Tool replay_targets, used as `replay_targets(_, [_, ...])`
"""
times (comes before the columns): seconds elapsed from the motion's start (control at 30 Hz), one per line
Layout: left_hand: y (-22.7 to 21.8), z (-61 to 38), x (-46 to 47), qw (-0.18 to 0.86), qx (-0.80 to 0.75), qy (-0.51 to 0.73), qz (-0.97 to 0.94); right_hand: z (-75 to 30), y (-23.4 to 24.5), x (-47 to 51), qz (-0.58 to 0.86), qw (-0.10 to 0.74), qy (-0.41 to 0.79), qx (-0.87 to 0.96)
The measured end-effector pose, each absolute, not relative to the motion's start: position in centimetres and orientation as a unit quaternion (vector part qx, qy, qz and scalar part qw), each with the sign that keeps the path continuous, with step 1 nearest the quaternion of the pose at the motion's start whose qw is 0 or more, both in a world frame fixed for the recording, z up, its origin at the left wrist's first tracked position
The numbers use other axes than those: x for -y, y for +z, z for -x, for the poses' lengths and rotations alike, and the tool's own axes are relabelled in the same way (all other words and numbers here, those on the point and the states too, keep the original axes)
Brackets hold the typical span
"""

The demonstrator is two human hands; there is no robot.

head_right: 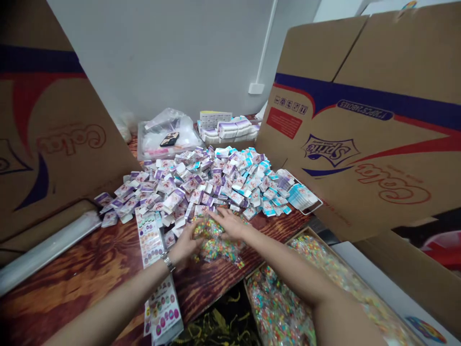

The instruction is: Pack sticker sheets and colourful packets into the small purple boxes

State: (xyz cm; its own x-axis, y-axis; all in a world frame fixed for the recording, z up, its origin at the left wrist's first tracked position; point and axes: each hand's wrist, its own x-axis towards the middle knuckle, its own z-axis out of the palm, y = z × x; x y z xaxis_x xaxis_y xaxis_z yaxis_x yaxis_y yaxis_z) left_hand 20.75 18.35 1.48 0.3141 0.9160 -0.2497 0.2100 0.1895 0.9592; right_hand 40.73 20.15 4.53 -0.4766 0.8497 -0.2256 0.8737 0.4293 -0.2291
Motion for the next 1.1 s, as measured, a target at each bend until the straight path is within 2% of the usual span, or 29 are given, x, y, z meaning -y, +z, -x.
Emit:
replay_targets(0.07, [2.0,-19.4,-18.1,0.528,-0.505,0.255,-0.633,-41.4,4.7,-19.8,-0.481,0.04,-0.172,-0.859])
replay_targets(0.17, [3.0,-18.2,-17.6,0.501,-0.496,0.202,-0.68,-42.2,5.2,-19.0,-0.453,0.034,-0.169,-0.875])
replay_targets(0.3, [4.3,-17.5,-17.1,0.393,-0.477,0.091,-0.781,-44.0,5.5,-16.5,-0.42,-0.01,-0.121,-0.899])
replay_targets(0.4, [5.1,-17.3,-16.7,0.295,-0.462,0.036,-0.835,-45.6,4.0,-13.3,-0.393,-0.019,-0.071,-0.917])
replay_targets(0.5, [5.3,-17.7,-16.0,0.211,-0.46,0.008,-0.862,-46.8,1.2,-11.1,-0.362,0.005,-0.049,-0.931])
replay_targets(0.63, [4.8,-19.0,-14.9,0.112,-0.424,-0.066,-0.896,-48.5,-0.9,-12.6,-0.367,0.027,-0.022,-0.93])
replay_targets(0.87, [4.1,-19.7,-13.2,0.085,-0.408,-0.075,-0.906,-49.9,1.3,-15.0,-0.344,0.017,0.033,-0.938])
replay_targets(1.1, [4.2,-20.3,-12.1,0.09,-0.399,-0.076,-0.909,-45.7,-0.7,-15.3,-0.319,0.013,0.042,-0.947])
